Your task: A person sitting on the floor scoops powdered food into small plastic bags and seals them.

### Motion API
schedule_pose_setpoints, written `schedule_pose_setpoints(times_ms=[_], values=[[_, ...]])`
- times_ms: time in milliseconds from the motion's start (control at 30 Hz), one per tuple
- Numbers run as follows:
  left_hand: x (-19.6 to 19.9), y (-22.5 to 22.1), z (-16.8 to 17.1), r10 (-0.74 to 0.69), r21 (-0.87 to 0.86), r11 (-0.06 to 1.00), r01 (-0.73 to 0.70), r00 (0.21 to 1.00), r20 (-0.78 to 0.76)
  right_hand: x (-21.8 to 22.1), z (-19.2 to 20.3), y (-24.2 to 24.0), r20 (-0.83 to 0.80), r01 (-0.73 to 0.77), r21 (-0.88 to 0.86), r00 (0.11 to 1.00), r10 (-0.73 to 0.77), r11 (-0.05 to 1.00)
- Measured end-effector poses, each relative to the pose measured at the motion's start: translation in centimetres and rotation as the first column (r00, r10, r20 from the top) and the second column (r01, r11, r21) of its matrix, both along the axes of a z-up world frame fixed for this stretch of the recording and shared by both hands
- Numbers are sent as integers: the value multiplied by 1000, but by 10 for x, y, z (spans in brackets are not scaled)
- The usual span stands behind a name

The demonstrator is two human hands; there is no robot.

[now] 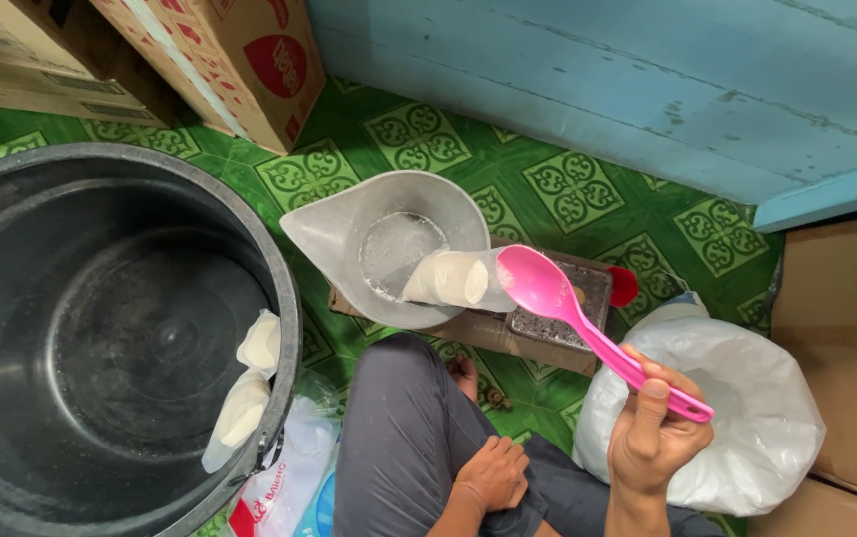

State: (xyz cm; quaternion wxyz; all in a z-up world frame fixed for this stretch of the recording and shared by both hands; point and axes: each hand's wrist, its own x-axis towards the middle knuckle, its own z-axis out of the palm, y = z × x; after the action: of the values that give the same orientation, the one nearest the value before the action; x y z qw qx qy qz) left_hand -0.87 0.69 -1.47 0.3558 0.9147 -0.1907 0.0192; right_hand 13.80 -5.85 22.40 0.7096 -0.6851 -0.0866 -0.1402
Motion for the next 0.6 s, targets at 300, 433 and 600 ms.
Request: schedule_pose_setpoints(times_ms=[300,433,600], values=[[-1,0,-2,-1,34,999,2,1000,-9,3,4,7,-99,26,128,995,-13,991],[-1,-1,-3,0,17,1000,0,1000,-8,7,14,8,-157,32,265,988,10,964],[-1,-2,-4,-3,46,999,3,1000,1,10,17,0,-232,81,444,972,27,893]])
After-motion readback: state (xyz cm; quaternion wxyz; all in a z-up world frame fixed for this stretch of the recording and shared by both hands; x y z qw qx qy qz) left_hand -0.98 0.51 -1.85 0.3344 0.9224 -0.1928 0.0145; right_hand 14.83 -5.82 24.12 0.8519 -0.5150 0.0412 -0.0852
